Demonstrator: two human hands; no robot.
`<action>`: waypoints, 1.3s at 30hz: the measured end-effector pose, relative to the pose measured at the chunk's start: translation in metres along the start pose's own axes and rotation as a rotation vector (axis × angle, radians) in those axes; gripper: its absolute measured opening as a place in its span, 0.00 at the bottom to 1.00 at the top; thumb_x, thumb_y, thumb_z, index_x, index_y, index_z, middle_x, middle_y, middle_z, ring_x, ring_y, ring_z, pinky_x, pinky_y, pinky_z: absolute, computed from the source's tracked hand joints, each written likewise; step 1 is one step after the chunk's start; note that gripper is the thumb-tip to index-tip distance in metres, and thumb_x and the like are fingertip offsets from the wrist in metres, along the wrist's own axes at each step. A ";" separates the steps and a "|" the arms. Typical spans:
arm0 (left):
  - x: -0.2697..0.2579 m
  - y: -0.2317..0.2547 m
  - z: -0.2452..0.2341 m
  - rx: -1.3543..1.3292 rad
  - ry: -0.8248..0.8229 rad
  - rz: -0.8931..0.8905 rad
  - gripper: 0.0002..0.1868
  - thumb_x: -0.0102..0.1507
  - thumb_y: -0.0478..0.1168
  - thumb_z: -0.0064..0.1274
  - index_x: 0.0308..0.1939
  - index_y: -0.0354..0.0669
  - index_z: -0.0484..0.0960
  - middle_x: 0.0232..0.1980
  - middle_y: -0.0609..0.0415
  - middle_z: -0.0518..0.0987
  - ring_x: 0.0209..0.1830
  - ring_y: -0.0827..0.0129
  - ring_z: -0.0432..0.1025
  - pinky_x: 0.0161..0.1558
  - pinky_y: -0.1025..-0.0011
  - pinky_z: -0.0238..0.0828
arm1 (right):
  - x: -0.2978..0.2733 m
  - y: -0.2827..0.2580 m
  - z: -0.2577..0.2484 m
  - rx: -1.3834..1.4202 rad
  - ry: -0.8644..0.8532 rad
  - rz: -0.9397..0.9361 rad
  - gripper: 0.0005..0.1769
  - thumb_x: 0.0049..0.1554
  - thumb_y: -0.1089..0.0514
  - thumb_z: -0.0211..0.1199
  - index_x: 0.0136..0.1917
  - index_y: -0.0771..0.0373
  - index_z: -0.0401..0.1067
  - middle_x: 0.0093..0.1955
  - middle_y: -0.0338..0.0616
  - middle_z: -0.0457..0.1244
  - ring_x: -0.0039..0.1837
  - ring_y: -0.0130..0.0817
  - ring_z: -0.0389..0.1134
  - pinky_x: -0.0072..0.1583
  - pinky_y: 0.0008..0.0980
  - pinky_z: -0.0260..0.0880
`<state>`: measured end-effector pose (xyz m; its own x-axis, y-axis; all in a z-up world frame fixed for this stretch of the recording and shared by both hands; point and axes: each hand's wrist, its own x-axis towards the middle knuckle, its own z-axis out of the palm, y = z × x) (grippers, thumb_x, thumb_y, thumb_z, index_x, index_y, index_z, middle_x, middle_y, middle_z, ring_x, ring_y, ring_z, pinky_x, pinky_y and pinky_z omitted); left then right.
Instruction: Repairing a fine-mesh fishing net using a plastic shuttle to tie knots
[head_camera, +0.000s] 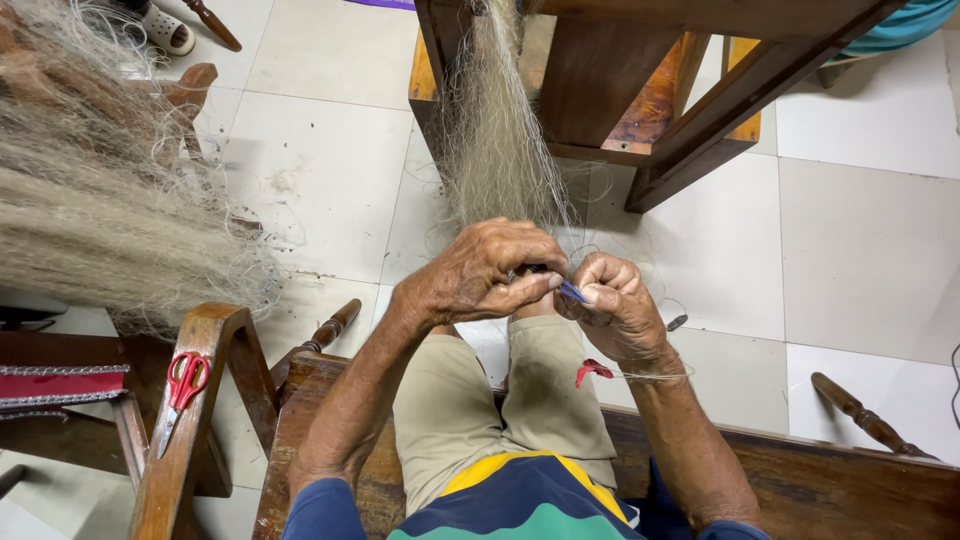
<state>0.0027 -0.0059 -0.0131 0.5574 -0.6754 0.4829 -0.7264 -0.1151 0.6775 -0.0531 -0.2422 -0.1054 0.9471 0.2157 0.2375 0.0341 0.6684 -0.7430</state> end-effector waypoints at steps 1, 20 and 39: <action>-0.001 0.005 0.002 -0.001 0.000 -0.001 0.05 0.80 0.46 0.60 0.52 0.54 0.88 0.41 0.52 0.87 0.45 0.52 0.85 0.49 0.57 0.79 | -0.001 0.000 0.001 0.000 0.001 0.001 0.12 0.60 0.62 0.74 0.41 0.69 0.73 0.22 0.32 0.50 0.27 0.21 0.49 0.36 0.26 0.60; -0.018 0.049 0.086 0.677 0.613 0.175 0.02 0.78 0.47 0.66 0.51 0.62 0.94 0.53 0.60 0.77 0.53 0.61 0.73 0.60 0.54 0.72 | -0.009 0.023 -0.009 -0.070 0.099 0.047 0.14 0.60 0.63 0.79 0.46 0.73 0.74 0.32 0.53 0.63 0.35 0.37 0.62 0.41 0.35 0.68; -0.052 0.115 0.148 0.091 0.699 0.460 0.06 0.84 0.38 0.61 0.63 0.53 0.91 0.61 0.56 0.89 0.58 0.58 0.84 0.63 0.53 0.78 | -0.027 0.027 0.014 -0.031 0.165 0.027 0.10 0.66 0.58 0.74 0.45 0.60 0.76 0.35 0.40 0.65 0.39 0.32 0.62 0.51 0.45 0.66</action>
<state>-0.1693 -0.0921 -0.0426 0.2969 -0.0660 0.9526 -0.9549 -0.0174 0.2964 -0.0823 -0.2201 -0.1228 0.9872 0.1121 0.1131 0.0150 0.6413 -0.7671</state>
